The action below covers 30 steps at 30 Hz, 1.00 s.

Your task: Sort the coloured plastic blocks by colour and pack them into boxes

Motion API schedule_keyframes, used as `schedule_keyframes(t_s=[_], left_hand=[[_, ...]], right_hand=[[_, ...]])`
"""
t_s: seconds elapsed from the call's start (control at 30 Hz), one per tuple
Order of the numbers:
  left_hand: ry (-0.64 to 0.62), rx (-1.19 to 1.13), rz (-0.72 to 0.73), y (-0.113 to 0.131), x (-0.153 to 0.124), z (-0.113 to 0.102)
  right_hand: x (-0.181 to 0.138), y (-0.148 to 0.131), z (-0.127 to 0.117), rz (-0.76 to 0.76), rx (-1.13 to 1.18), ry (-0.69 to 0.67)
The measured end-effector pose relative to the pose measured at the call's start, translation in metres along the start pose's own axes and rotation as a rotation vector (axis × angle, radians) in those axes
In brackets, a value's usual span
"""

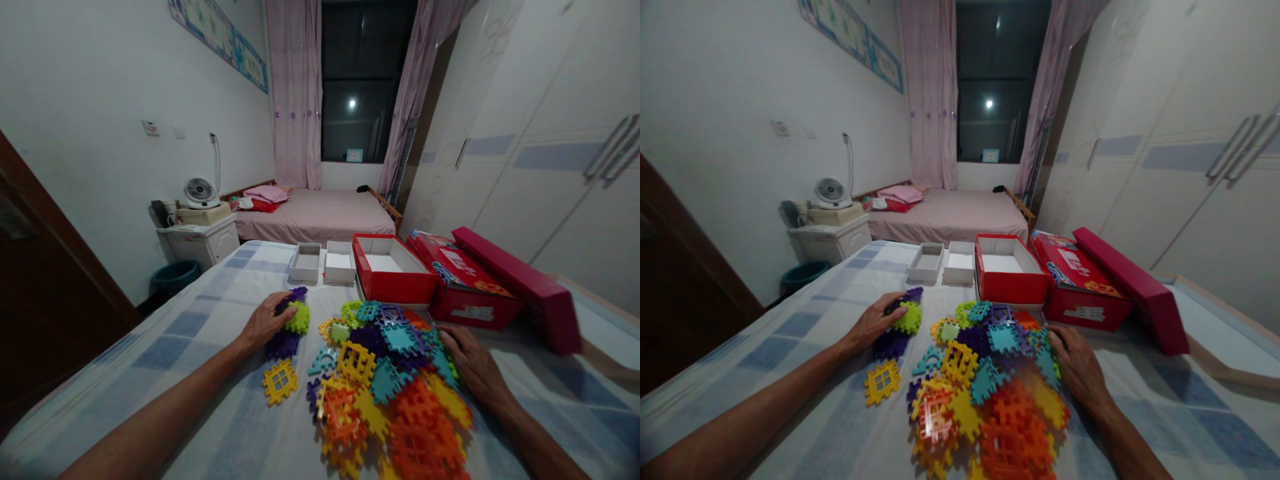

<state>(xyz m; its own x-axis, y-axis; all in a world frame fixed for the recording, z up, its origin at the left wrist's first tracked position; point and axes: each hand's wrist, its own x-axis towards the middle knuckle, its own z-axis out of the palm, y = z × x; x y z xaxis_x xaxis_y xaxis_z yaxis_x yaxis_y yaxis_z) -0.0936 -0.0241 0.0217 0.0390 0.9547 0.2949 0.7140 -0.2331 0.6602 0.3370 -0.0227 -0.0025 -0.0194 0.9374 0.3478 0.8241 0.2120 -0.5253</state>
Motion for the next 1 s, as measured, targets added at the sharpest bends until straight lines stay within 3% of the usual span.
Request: schedule_keyframes(t_s=[0.37,0.47,0.6,0.7,0.77,0.83,0.93,1.0], left_hand=[[-0.057,-0.193,-0.078,0.069,-0.001,0.052],[-0.056,-0.249,0.039,0.095,-0.007,0.055],[-0.181,-0.237,0.301,0.117,-0.009,0.043],[-0.109,-0.104,0.363,0.103,0.005,0.028],[0.047,0.034,0.259,0.079,0.02,0.022],[0.115,0.184,0.103,0.049,0.036,0.021],[0.044,0.37,-0.013,0.011,0.052,0.027],[-0.011,0.43,-0.016,-0.001,0.054,0.034]], right_hand=[[-0.002,-0.005,0.0,-0.019,0.002,0.008],[-0.003,-0.005,0.0,-0.02,0.007,0.009],[-0.002,-0.003,0.0,-0.024,0.007,0.007],[-0.002,-0.003,0.0,-0.025,0.007,0.003],[-0.002,-0.004,0.0,-0.024,0.0,0.001],[-0.002,-0.005,0.0,-0.028,-0.002,0.006],[-0.003,-0.007,-0.001,-0.026,0.004,0.016],[-0.003,-0.007,-0.001,-0.02,0.006,0.015]])
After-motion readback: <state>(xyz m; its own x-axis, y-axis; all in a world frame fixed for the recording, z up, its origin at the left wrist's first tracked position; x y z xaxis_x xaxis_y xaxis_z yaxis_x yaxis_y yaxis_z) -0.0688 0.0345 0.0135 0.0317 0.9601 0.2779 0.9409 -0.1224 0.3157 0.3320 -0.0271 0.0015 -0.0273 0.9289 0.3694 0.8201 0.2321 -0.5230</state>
